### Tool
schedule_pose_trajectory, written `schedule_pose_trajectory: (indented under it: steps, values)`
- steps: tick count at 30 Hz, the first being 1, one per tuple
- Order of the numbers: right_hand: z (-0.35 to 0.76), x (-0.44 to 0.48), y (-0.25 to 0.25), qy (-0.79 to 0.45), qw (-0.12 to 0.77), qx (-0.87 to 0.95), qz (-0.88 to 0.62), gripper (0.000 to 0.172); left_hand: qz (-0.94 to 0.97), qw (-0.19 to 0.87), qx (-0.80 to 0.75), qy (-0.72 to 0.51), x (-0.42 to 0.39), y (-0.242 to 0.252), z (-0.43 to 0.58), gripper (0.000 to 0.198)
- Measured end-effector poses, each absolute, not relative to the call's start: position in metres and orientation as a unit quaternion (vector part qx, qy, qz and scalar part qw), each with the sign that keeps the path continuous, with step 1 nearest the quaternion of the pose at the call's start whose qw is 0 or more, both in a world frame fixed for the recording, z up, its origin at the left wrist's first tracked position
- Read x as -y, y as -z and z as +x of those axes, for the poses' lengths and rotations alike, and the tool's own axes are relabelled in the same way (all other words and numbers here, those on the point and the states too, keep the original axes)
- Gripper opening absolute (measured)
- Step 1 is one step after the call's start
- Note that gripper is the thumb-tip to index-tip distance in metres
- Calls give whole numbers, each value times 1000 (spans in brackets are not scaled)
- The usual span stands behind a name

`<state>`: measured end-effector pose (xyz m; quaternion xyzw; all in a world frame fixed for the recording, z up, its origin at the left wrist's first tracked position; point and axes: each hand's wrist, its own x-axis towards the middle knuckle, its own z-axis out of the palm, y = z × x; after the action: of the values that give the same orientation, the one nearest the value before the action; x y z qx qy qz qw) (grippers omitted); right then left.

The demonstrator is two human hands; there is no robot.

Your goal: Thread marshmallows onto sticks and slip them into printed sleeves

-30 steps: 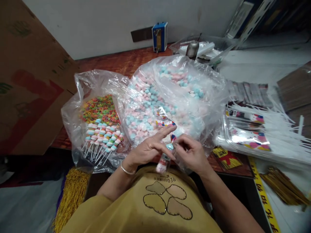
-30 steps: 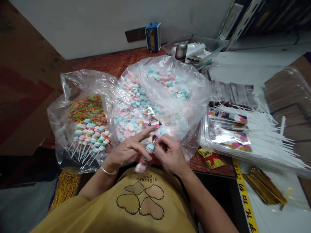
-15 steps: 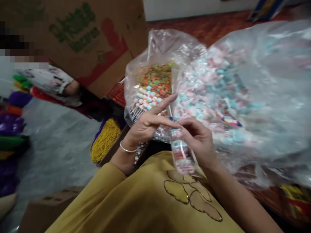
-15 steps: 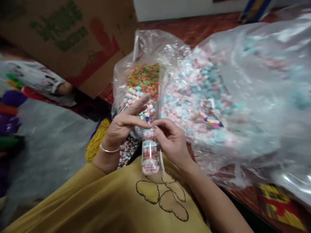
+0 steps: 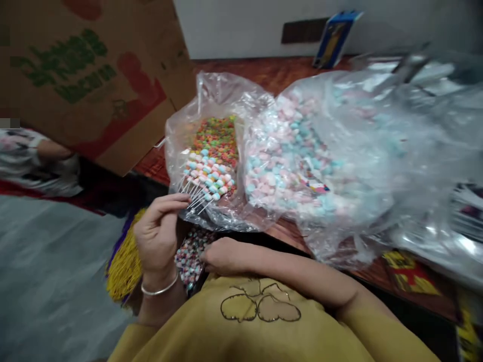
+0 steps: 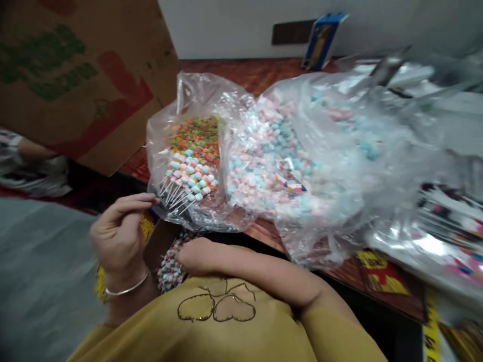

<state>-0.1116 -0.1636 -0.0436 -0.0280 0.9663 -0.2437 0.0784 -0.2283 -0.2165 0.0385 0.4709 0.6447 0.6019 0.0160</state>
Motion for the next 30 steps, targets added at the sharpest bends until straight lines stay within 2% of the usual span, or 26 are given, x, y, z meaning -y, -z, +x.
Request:
schedule_pose_trajectory:
  steps: [3, 6, 9, 11, 14, 16, 18, 22, 26, 30]
  values:
    - [-50, 147, 21, 308, 47, -948, 64, 19, 547, 149, -608, -556, 189, -21, -208, 22]
    - [20, 138, 9, 402, -32, -897, 179, 15, 624, 250, -556, -490, 162, -6, -182, 24]
    - [77, 134, 15, 438, -124, -822, 342, 17, 679, 322, -494, -438, 137, 9, -150, 26]
    - [99, 126, 25, 383, -212, -768, 467, 21, 693, 359, -469, -414, 122, 17, -127, 27]
    - [107, 102, 40, 218, -302, -721, 585, 22, 689, 398, -460, -395, 105, 26, -100, 25]
    - [101, 80, 47, 124, -307, -712, 620, 24, 686, 410, -460, -388, 99, 30, -90, 24]
    - [93, 58, 51, 65, -262, -696, 666, 26, 682, 414, -465, -384, 96, 32, -85, 24]
    - [83, 29, 55, 63, -162, -677, 715, 25, 660, 424, -488, -382, 93, 34, -85, 23]
    - [91, 27, 53, 92, -196, -667, 713, 20, 625, 452, -502, -390, 87, 34, -85, 22]
    - [107, 38, 51, -13, -239, -686, 687, 23, 568, 552, -488, -366, 80, 33, -77, 20]
